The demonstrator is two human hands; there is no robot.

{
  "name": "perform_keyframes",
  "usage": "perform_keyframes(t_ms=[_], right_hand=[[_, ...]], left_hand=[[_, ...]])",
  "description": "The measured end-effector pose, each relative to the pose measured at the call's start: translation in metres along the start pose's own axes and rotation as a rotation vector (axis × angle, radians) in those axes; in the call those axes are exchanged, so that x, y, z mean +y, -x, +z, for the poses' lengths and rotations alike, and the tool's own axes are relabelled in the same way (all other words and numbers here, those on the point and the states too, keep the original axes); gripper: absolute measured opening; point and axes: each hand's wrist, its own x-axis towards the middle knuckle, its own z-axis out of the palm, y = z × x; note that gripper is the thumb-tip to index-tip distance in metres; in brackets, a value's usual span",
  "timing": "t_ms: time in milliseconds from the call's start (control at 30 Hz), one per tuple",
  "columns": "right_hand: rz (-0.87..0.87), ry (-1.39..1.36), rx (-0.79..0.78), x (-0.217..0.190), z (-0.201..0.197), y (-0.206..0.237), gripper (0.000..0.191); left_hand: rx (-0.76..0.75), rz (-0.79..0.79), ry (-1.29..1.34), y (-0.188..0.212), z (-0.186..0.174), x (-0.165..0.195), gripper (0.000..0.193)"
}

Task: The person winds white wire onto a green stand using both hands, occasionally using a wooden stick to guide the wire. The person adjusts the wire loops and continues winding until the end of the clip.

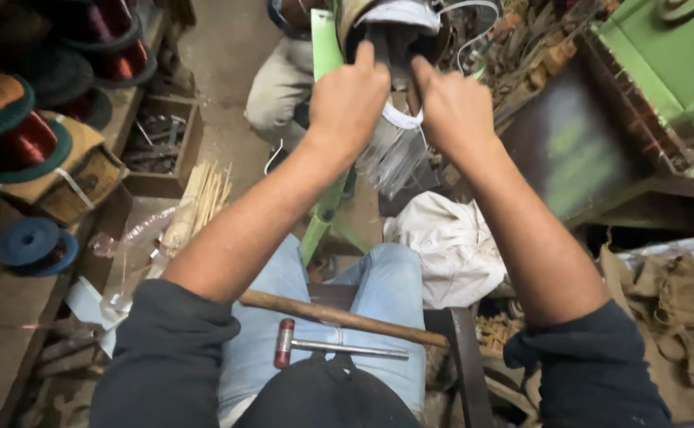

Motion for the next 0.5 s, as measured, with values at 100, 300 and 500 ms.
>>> perform_keyframes(t_ms=[100, 300, 500], right_hand=[[0.005, -0.058, -0.002, -0.002, -0.001, 0.002, 0.027], [0.0, -0.075, 0.022, -0.008, 0.001, 0.007, 0.034], [-0.115, 0.035, -0.194, 0.0, -0.013, -0.006, 0.066]], left_hand=[[-0.016, 0.014, -0.018, 0.003, -0.001, 0.001, 0.007], [0.018, 0.048, -0.02, 0.012, -0.002, 0.002, 0.007], [-0.001, 0.064, -0.018, 0.014, -0.002, -0.002, 0.007]])
